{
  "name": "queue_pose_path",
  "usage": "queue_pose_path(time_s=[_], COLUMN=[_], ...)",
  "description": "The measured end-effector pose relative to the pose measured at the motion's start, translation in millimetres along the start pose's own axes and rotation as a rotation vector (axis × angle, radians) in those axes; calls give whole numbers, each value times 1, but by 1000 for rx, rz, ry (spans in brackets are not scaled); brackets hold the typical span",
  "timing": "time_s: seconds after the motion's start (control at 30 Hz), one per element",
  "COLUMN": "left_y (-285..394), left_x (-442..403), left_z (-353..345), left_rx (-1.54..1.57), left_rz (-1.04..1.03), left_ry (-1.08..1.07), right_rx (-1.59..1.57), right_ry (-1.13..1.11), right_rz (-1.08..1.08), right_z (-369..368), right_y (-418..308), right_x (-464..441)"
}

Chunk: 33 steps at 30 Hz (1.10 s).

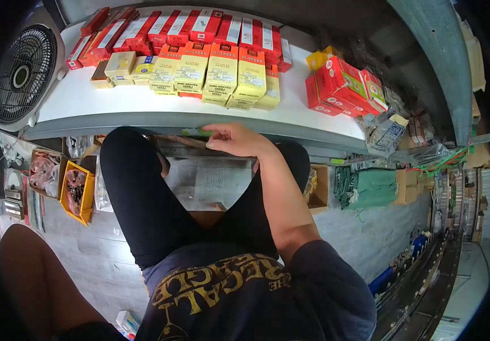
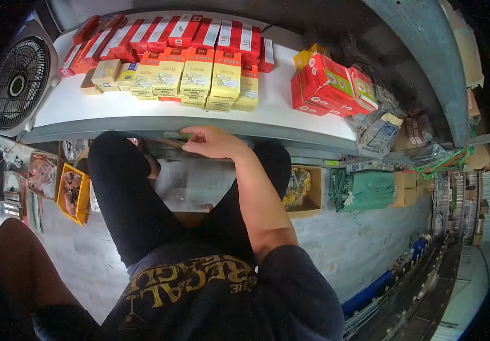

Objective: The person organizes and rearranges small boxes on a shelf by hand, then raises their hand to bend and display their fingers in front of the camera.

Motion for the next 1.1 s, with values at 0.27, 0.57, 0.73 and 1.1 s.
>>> queue_pose_path(time_s=[0.27,0.57,0.73,1.1], left_y=[-2,-26,-134,-253], left_x=[3,18,134,339], left_z=[6,42,56,11], left_rx=[6,-108,-402,-256], left_rz=[-49,-85,243,1127], left_ry=[26,213,430,601], right_rx=[-96,-544,225,619], right_ry=[-4,729,1171,944], right_rz=[134,365,100,117], right_z=[9,156,247,297], right_y=[-56,-24,-12,40], right_x=[38,111,116,26])
Point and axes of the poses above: each hand's wrist, its own x-axis away from the middle knuckle, its own z-axis out of the back of the hand, y = z × x, the point moved 10 cm from there along -x, towards the middle knuckle, and after that the axes turned 5 degrees about -y, right-handed, at the moved point
